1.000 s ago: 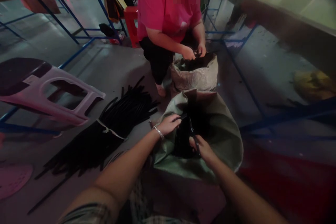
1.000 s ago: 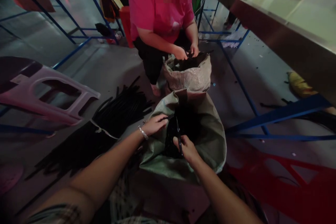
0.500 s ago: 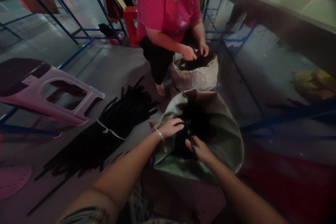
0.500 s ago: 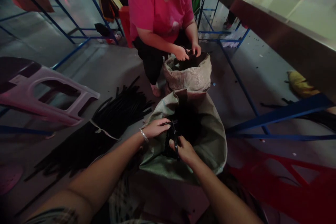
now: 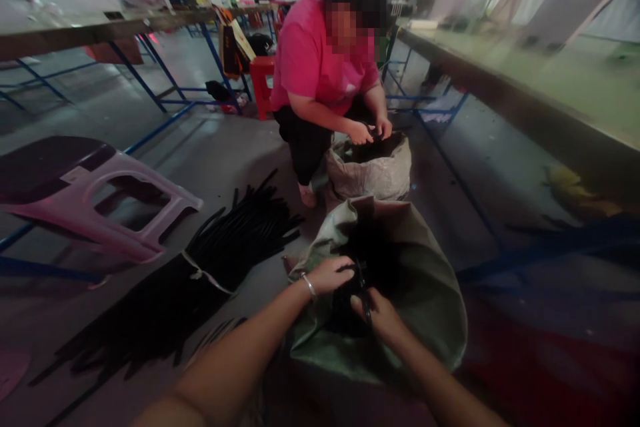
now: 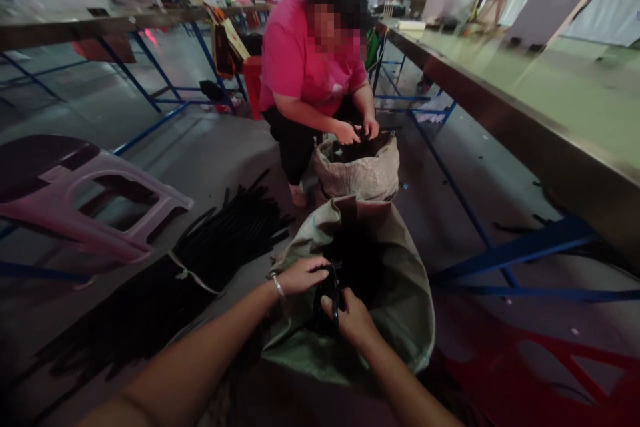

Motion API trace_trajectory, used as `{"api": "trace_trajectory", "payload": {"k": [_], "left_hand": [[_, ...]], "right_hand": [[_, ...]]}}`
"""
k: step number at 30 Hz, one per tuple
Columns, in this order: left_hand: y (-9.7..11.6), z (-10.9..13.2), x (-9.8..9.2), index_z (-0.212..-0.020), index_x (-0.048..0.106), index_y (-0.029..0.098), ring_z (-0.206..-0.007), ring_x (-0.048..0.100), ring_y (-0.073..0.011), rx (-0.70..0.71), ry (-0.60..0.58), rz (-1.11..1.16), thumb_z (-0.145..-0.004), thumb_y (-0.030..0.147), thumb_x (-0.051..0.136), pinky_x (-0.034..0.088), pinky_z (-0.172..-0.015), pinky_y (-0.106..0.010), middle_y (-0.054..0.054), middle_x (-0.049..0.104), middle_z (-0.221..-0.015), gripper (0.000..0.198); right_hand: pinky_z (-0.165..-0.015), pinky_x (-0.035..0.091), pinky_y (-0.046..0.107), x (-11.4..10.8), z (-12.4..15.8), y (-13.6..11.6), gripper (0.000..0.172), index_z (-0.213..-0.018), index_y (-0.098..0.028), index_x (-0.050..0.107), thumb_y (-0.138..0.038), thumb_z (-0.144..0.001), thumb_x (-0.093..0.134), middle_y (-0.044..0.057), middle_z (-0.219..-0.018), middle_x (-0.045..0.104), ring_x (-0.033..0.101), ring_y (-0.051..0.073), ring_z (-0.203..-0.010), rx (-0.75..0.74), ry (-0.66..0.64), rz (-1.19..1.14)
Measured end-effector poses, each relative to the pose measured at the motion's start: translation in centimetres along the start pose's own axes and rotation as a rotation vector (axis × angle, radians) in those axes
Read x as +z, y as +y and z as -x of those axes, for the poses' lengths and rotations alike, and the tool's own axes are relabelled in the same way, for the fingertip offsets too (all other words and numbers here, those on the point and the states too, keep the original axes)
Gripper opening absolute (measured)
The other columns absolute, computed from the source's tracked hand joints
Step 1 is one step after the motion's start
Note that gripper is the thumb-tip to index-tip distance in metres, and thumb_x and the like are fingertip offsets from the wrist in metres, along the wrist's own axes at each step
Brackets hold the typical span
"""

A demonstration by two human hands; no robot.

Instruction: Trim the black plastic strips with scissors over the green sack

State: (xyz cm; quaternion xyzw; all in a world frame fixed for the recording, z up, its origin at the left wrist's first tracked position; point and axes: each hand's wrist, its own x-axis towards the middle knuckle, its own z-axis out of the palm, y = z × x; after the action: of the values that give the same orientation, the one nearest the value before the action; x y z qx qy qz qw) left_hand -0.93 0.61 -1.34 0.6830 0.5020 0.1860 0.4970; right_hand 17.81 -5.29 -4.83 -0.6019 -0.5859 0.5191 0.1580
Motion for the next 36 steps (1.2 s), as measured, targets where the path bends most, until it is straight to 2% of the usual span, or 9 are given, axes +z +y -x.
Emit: {"api": "trace_trajectory", "payload": {"k": [5,12,17,20,25,29,36], "left_hand": [[0.0,0.1,0.3,-0.097,0.064,0.016,-0.081,0.056,-0.0148,-0.016,-0.007,-0.012,-0.08,0.031,0.047,0.044,-0.076,-0.023,-0.003,0.064,-0.088,0.029],[-0.4,0.0,0.5,-0.092,0.063,0.016,-0.069,0.051,-0.0119,-0.068,-0.03,0.058,-0.078,0.031,0.048,0.041,-0.065,-0.022,0.0,0.058,-0.075,0.026],[-0.9,-0.1,0.6,-0.086,0.061,0.015,-0.06,0.047,-0.0104,-0.119,-0.063,0.103,-0.076,0.03,0.049,0.038,-0.058,-0.021,0.002,0.052,-0.066,0.022],[-0.9,-0.2,0.7,-0.085,0.06,0.015,-0.057,0.045,-0.0097,-0.155,-0.072,0.121,-0.076,0.029,0.049,0.036,-0.055,-0.02,0.003,0.049,-0.063,0.02],[-0.7,-0.2,0.7,-0.084,0.059,0.015,-0.053,0.042,-0.0091,-0.212,-0.087,0.153,-0.075,0.029,0.049,0.034,-0.052,-0.02,0.004,0.046,-0.059,0.019],[-0.8,-0.3,0.7,-0.084,0.059,0.015,-0.053,0.042,-0.0091,-0.219,-0.086,0.164,-0.076,0.029,0.049,0.033,-0.051,-0.02,0.004,0.046,-0.059,0.019],[-1.1,-0.3,0.6,-0.086,0.061,0.014,-0.051,0.04,-0.0087,-0.225,-0.092,0.152,-0.076,0.03,0.049,0.032,-0.05,-0.021,0.004,0.046,-0.057,0.022]], "right_hand": [[-0.067,0.04,0.025,0.2,0.0,0.4,0.022,-0.092,-0.018,0.058,-0.032,-0.075,0.054,0.006,-0.087,0.065,0.057,0.018,-0.076,-0.014,0.038,0.099],[-0.059,0.035,0.022,0.4,0.5,0.2,0.011,-0.078,-0.018,0.057,-0.025,-0.076,0.049,0.003,-0.072,0.062,0.052,0.013,-0.064,-0.011,0.061,0.209],[-0.053,0.032,0.021,1.4,0.1,1.4,0.009,-0.071,-0.017,0.055,-0.024,-0.075,0.05,0.002,-0.066,0.06,0.05,0.012,-0.059,-0.042,0.069,0.172],[-0.051,0.031,0.021,2.0,-0.2,2.0,0.012,-0.067,-0.018,0.053,-0.026,-0.075,0.049,0.001,-0.06,0.057,0.049,0.012,-0.056,-0.006,0.067,0.093],[-0.047,0.028,0.022,2.6,-0.3,2.0,0.017,-0.062,-0.018,0.052,-0.031,-0.074,0.05,-0.002,-0.049,0.05,0.043,0.011,-0.048,0.044,0.046,-0.032],[-0.046,0.027,0.022,3.0,-0.3,2.1,0.016,-0.059,-0.018,0.051,-0.03,-0.071,0.051,-0.002,-0.049,0.049,0.04,0.01,-0.046,0.016,0.063,-0.08],[-0.044,0.023,0.022,3.1,-0.3,2.2,0.016,-0.057,-0.018,0.048,-0.029,-0.068,0.053,-0.005,-0.044,0.04,0.034,0.008,-0.043,0.074,0.023,-0.18]]}}
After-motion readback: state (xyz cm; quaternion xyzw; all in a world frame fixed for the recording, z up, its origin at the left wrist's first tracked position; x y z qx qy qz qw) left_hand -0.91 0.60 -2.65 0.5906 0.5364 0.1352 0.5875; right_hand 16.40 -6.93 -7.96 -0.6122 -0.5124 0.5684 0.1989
